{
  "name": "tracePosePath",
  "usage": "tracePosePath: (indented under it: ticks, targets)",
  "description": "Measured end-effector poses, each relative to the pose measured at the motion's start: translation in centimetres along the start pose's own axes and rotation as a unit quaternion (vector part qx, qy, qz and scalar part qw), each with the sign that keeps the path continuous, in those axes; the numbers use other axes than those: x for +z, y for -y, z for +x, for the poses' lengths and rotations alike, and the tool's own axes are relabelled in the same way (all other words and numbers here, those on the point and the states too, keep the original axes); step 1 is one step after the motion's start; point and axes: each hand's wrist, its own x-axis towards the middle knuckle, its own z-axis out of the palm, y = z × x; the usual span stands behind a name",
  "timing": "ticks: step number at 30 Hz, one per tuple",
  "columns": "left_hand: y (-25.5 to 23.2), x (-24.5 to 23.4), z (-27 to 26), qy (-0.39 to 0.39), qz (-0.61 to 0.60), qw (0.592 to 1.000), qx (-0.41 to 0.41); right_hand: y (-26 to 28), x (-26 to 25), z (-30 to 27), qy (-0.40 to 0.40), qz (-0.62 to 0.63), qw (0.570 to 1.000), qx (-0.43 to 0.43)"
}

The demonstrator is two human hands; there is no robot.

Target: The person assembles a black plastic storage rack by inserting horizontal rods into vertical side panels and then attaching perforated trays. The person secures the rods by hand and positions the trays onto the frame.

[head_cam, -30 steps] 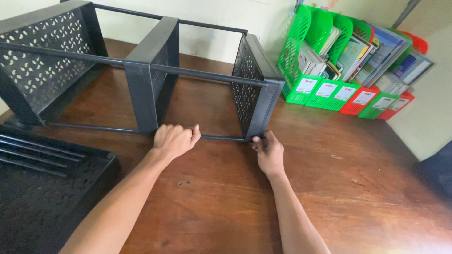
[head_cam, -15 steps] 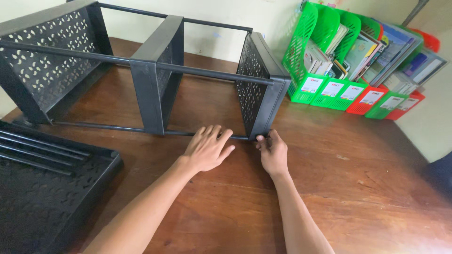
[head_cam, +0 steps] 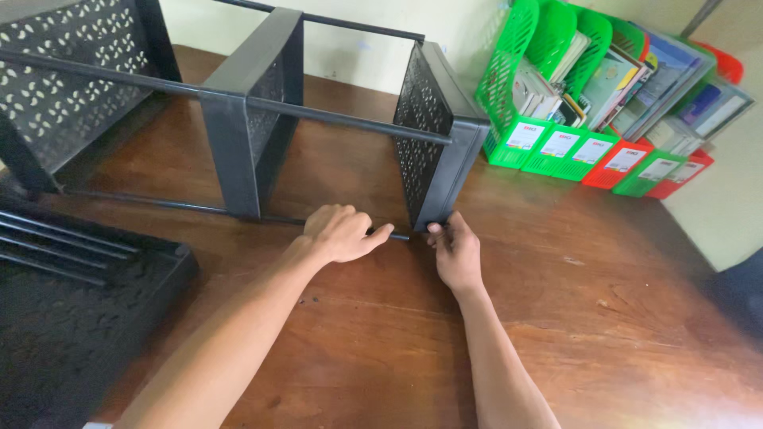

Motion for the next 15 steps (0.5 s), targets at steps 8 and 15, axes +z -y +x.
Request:
tracePosePath:
  ticks: [8, 15]
  targets:
    - [0.2, 0.7, 0.4, -0.026, -0.007, 1.0, 0.013, -0.1, 0.1, 0.1, 0.005, -0.016, 1.0, -0.009]
    - [-1.6, 3.4, 0.4, -0.208, 0.067, 0.963, 0.156, 0.3, 0.3, 0.5, -0.025, -0.019, 0.999, -0.008]
